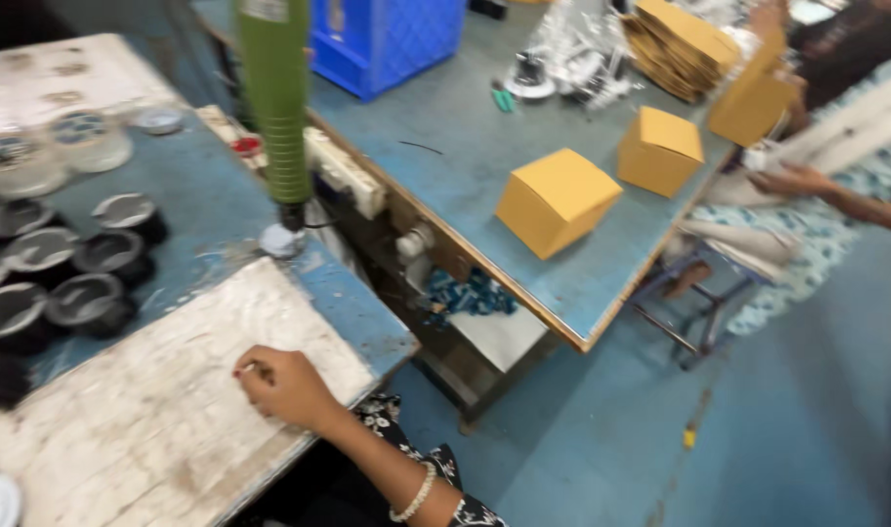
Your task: The person handles white plastic rings and black cylindrical housings on a workbench, repeatedly picking up rings, comparing them, and placing them into the housings. The person also moves stacks of rings and adjusts their position on the table.
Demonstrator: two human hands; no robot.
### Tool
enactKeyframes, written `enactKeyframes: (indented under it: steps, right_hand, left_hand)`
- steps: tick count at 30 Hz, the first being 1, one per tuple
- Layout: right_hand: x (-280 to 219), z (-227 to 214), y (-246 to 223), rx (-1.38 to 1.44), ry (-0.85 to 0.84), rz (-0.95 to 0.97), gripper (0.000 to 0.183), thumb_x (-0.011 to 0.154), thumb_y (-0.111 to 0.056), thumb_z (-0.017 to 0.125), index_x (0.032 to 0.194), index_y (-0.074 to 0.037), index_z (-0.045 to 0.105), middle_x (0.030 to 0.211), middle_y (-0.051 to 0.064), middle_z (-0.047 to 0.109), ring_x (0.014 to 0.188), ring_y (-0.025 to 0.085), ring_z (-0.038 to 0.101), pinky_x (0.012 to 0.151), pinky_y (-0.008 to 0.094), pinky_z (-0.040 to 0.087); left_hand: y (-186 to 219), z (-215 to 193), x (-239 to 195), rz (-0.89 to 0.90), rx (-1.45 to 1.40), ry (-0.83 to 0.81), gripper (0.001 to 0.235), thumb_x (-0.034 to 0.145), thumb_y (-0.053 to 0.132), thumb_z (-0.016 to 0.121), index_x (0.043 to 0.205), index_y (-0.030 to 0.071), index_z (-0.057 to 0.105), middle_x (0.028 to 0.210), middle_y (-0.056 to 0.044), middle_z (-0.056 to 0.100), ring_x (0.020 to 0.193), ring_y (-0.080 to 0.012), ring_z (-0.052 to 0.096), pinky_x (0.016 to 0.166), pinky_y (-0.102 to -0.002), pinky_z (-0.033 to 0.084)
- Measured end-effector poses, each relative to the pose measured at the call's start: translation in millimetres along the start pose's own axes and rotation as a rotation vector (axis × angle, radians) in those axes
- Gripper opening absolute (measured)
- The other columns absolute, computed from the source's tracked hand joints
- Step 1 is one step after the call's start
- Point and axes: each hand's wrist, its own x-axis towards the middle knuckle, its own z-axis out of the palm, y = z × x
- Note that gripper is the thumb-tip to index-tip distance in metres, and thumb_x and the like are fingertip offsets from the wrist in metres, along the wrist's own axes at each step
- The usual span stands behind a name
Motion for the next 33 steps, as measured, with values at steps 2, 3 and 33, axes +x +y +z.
enactKeyframes:
  steps: [2, 3, 33]
  right_hand:
    - [-1.2, -0.9, -0.5, -0.045, 0.014, -0.049, 0.017, 0.102, -0.015, 0.061, 0.107, -0.001, 0.068, 0.071, 0.004, 0.065, 0.057, 0.007, 0.059, 0.054, 0.024, 0.047]
    - [-3.3, -1.0, -0.4, -0.067, 0.010, -0.072, 0.017, 0.101, -0.015, 0.062, 0.107, -0.001, 0.068, 0.071, 0.004, 0.066, 0.058, 0.007, 0.060, 0.055, 0.024, 0.047]
    - [3.2, -9.3, 1.0, 0.181, -0.035, -0.026, 0.016, 0.105, -0.013, 0.057, 0.107, 0.000, 0.065, 0.076, 0.005, 0.065, 0.055, 0.006, 0.059, 0.047, 0.021, 0.043]
  left_hand:
    - [10.8, -2.0, -5.3, 0.011, -0.002, -0.029, 0.064, 0.077, 0.049, 0.072, 0.133, 0.020, 0.059, 0.141, -0.007, 0.049, 0.131, -0.0316, 0.044, 0.105, -0.057, 0.036]
    - [14.4, -1.5, -10.5, 0.007, -0.007, -0.047, 0.063, 0.077, 0.048, 0.071, 0.132, 0.020, 0.059, 0.140, -0.007, 0.049, 0.130, -0.0312, 0.045, 0.104, -0.056, 0.037]
    - [91.3, -369.4, -108.7, 1.695, -0.467, 0.336, 0.042, 0.081, 0.028, 0.070, 0.120, 0.014, 0.062, 0.115, -0.003, 0.061, 0.105, -0.0216, 0.058, 0.089, -0.040, 0.048]
